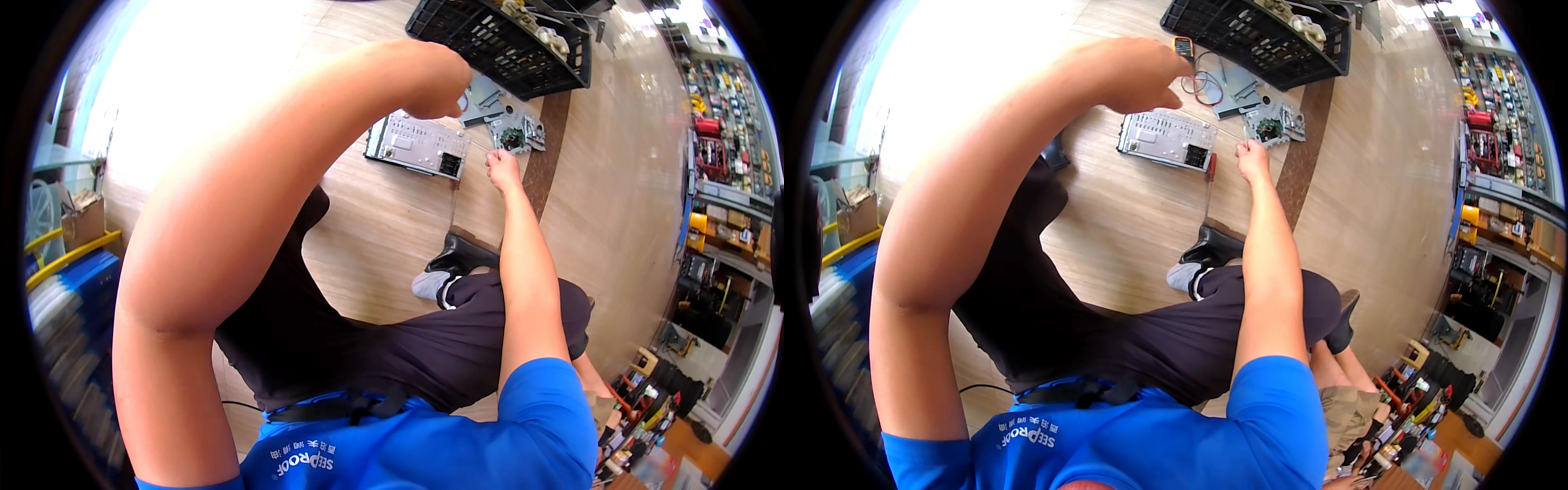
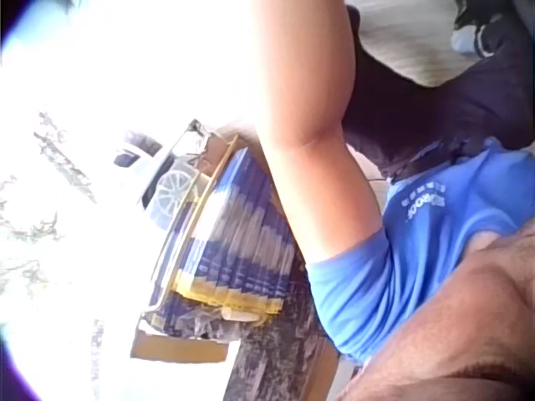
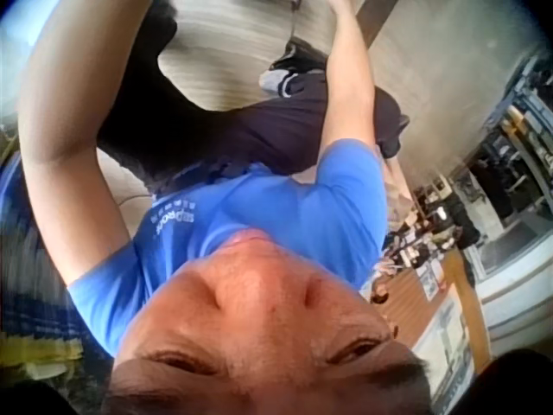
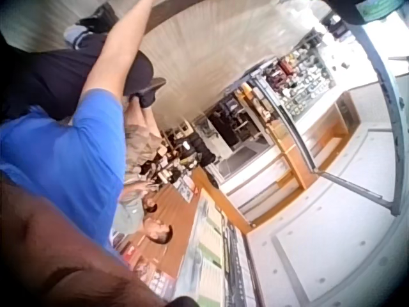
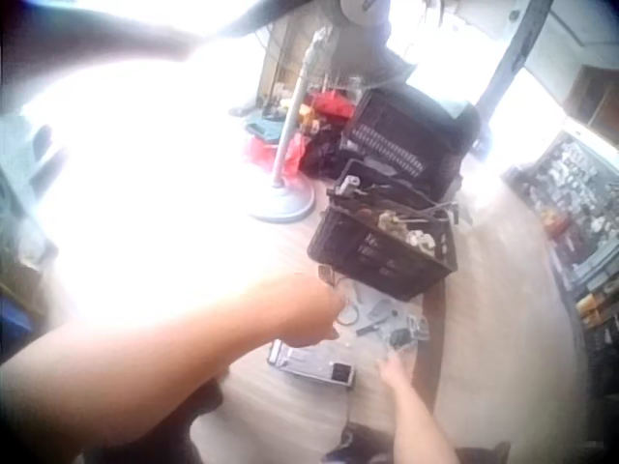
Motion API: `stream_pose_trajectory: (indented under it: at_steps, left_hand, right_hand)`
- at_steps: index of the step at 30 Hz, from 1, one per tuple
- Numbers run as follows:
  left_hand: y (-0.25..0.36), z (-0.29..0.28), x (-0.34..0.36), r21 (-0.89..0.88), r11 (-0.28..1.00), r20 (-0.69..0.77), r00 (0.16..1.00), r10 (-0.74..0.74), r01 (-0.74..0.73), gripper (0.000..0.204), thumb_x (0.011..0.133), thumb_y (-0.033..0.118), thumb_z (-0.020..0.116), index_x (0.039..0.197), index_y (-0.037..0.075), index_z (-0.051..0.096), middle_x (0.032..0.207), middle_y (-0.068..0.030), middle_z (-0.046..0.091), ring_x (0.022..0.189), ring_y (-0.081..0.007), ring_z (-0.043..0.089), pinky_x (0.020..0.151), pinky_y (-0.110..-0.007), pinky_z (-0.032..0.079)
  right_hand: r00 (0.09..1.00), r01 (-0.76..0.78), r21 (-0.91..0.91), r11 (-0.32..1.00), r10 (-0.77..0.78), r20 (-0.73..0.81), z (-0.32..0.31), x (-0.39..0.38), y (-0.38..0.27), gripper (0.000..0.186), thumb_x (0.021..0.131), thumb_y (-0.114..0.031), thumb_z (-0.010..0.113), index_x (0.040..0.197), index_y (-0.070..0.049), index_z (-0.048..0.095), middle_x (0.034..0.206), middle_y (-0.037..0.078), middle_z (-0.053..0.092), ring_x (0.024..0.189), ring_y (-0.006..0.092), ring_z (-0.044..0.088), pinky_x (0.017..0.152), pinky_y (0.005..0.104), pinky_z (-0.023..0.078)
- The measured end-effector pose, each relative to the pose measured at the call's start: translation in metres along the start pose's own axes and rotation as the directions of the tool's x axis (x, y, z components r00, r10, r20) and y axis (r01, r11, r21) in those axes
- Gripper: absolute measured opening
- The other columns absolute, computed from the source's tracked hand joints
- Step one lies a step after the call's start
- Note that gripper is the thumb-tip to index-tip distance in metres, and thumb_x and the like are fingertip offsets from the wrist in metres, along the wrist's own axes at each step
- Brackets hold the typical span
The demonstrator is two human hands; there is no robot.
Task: The person disassembles a car radio unit on the floor, using a screwdriver to remove screws from the casing and handling internal circuit boards and wiring.
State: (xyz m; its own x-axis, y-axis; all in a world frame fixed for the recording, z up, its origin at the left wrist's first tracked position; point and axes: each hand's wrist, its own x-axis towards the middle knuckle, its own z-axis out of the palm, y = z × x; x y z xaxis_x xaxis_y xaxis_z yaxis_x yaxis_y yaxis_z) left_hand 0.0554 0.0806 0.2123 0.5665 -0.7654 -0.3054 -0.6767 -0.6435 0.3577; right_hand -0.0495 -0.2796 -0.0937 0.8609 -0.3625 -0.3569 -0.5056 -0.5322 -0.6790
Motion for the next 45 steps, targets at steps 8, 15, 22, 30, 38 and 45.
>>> stream_pose_trajectory:
  at_steps: [8,15,22,30,38,45]
  left_hand:
    - [-0.005,0.034,-0.016,0.042,0.999,-0.043,0.999,0.018,-0.016,0.039,0.092,0.026,0.067,0.122,0.003,0.060,0.102,-0.0187,0.070,0.103,-0.0360,0.065,0.086,-0.046,0.053]
    - [0.024,0.020,-0.025,0.012,0.997,0.177,0.981,-0.074,0.073,0.050,0.088,0.019,0.069,0.135,0.007,0.055,0.131,-0.0160,0.061,0.118,-0.0331,0.059,0.102,-0.042,0.047]
    - [0.030,0.026,-0.012,0.083,0.983,0.193,0.965,-0.179,0.166,0.058,0.083,0.017,0.073,0.138,0.009,0.054,0.135,-0.0122,0.059,0.122,-0.0323,0.058,0.105,-0.042,0.046]
    - [0.028,0.033,-0.002,0.034,0.983,0.188,0.965,-0.184,0.181,0.061,0.079,0.013,0.075,0.136,0.006,0.055,0.136,-0.0146,0.058,0.123,-0.0338,0.056,0.105,-0.044,0.045]
    - [0.022,0.038,0.007,0.041,0.979,0.232,0.951,-0.204,0.200,0.058,0.083,0.019,0.071,0.137,0.005,0.054,0.136,-0.0166,0.057,0.123,-0.0366,0.056,0.104,-0.044,0.044]
    - [0.021,0.040,0.015,0.034,0.982,0.236,0.953,-0.190,0.187,0.059,0.084,0.023,0.071,0.137,0.004,0.053,0.136,-0.0175,0.057,0.122,-0.0372,0.056,0.103,-0.045,0.046]
  right_hand:
    - [0.992,-0.127,-0.509,0.851,0.115,-0.056,0.034,-0.016,0.087,0.022,0.091,-0.018,0.058,0.098,-0.003,0.072,0.099,0.026,0.069,0.097,0.0424,0.065,0.088,0.0493,0.051]
    - [0.963,-0.153,-0.304,0.940,0.073,-0.261,0.057,0.034,0.095,0.018,0.090,-0.021,0.064,0.098,-0.005,0.068,0.096,0.021,0.069,0.095,0.0403,0.066,0.084,0.0471,0.052]
    - [0.962,-0.072,-0.147,0.987,0.029,-0.271,0.062,0.042,0.110,0.020,0.089,-0.023,0.066,0.097,-0.004,0.068,0.093,0.022,0.070,0.091,0.0401,0.067,0.080,0.0487,0.051]
    - [0.755,-0.315,0.033,0.948,0.272,-0.597,-0.019,0.069,0.206,0.026,0.089,-0.029,0.065,0.098,-0.006,0.072,0.093,0.021,0.070,0.090,0.0386,0.068,0.081,0.0454,0.052]
    - [0.796,-0.213,0.055,0.976,0.206,-0.569,-0.013,0.112,0.160,0.039,0.085,-0.040,0.068,0.094,-0.002,0.074,0.090,0.024,0.071,0.091,0.0402,0.068,0.083,0.0448,0.052]
    - [0.701,-0.389,0.327,0.861,0.507,-0.501,-0.024,0.148,0.162,0.036,0.084,-0.029,0.077,0.081,0.006,0.069,0.074,0.017,0.068,0.057,0.0225,0.061,0.049,0.0382,0.045]
